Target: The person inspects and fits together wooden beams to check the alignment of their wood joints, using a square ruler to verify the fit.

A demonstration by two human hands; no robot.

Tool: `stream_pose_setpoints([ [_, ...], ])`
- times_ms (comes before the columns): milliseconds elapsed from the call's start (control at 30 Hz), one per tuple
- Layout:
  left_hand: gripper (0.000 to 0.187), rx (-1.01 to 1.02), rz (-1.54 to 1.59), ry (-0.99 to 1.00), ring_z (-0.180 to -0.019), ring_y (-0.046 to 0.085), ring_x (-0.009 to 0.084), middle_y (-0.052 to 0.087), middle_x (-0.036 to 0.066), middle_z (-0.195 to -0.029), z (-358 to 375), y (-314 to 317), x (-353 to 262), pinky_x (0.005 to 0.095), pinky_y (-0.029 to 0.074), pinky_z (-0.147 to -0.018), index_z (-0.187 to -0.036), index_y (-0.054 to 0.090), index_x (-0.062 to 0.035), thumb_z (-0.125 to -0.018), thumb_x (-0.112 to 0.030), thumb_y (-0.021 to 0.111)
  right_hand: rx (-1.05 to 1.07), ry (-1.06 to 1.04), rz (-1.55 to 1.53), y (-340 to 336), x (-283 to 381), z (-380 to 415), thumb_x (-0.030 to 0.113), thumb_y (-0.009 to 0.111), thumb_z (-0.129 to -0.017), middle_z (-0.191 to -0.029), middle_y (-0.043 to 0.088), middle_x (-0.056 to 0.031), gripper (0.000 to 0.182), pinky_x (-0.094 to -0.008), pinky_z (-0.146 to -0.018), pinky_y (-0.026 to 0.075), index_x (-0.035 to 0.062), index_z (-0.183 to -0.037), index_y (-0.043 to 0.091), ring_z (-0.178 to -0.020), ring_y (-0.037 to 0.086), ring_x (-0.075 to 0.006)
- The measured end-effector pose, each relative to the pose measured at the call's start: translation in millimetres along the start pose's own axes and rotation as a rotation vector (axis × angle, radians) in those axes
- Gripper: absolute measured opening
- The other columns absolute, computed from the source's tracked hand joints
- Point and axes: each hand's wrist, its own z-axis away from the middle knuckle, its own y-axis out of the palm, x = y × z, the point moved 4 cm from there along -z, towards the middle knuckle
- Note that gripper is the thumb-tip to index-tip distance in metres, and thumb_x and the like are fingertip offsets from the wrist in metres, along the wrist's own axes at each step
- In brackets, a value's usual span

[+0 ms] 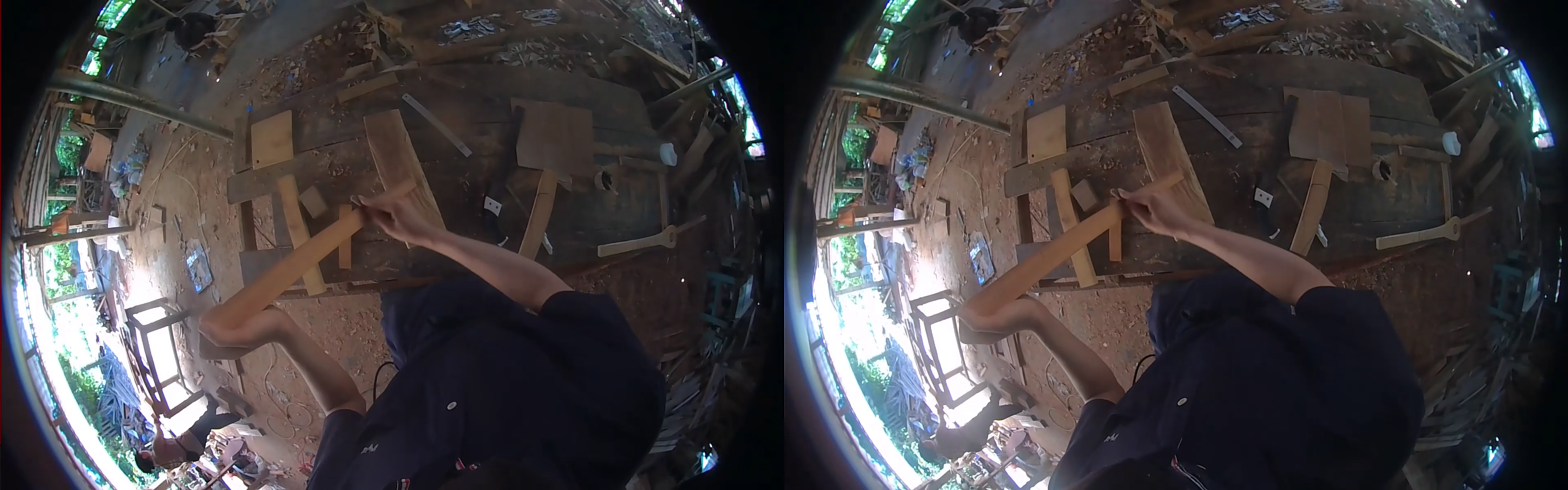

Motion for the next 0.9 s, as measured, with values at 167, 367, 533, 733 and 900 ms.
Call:
stream_pose_setpoints([
  [167, 0.030, 0.080, -0.007, -0.039, -0.073, 0.065, 0.0243, 0.055, 0.015, -0.089, -3, -8, 8, 0.0347, 0.060, -0.059, -0.096, 0.044, -0.0011, -0.092, -0.027, 0.058, 0.043, 0.451, 0.264, -24, -101, -15, 0.008, 0.056, -0.095, -0.097, 0.073, -0.0190, 0.030, -0.0403, -0.083, 0.053, 0.0044, -0.121, 0.070, -0.094, 0.071, -0.0301],
  [367, 0.030, 0.021, 0.019, -0.005, -0.071, 0.063, 0.0220, 0.054, 0.012, -0.087, -4, -5, 8, 0.0333, 0.055, -0.056, -0.094, 0.044, -0.0027, -0.092, -0.028, 0.059, 0.038, -0.046, -0.102, -7, 0, -5, 0.009, 0.059, -0.096, -0.099, 0.073, -0.0200, 0.030, -0.0370, -0.080, 0.053, 0.0066, -0.124, 0.069, -0.093, 0.071, -0.0304],
  [533, 0.027, 0.011, 0.049, -0.019, -0.070, 0.060, 0.0197, 0.052, 0.009, -0.085, -8, -18, 12, 0.0326, 0.052, -0.054, -0.091, 0.044, -0.0038, -0.092, -0.027, 0.059, 0.054, 0.465, 0.191, -16, -92, -4, 0.009, 0.058, -0.097, -0.109, 0.073, -0.0180, 0.031, -0.0371, -0.085, 0.052, 0.0055, -0.126, 0.068, -0.101, 0.071, -0.0276],
  [733, 0.028, -0.010, 0.006, -0.018, -0.067, 0.059, 0.0196, 0.052, 0.009, -0.085, -10, -19, 14, 0.0330, 0.051, -0.055, -0.089, 0.046, -0.0023, -0.095, -0.026, 0.059, 0.043, 0.159, -0.055, 4, -22, -3, 0.015, 0.056, -0.099, -0.114, 0.072, -0.0159, 0.030, -0.0361, -0.090, 0.053, 0.0065, -0.124, 0.069, -0.107, 0.069, -0.0290],
  [900, 0.033, 0.012, -0.183, -0.033, -0.060, 0.060, 0.0227, 0.057, 0.014, -0.086, -8, 3, 4, 0.0341, 0.052, -0.055, -0.093, 0.047, 0.0033, -0.099, -0.027, 0.057, -0.049, 0.378, 0.202, 8, -52, -13, 0.015, 0.055, -0.100, -0.102, 0.073, -0.0186, 0.030, -0.0371, -0.076, 0.054, 0.0079, -0.126, 0.068, -0.090, 0.072, -0.0270],
])
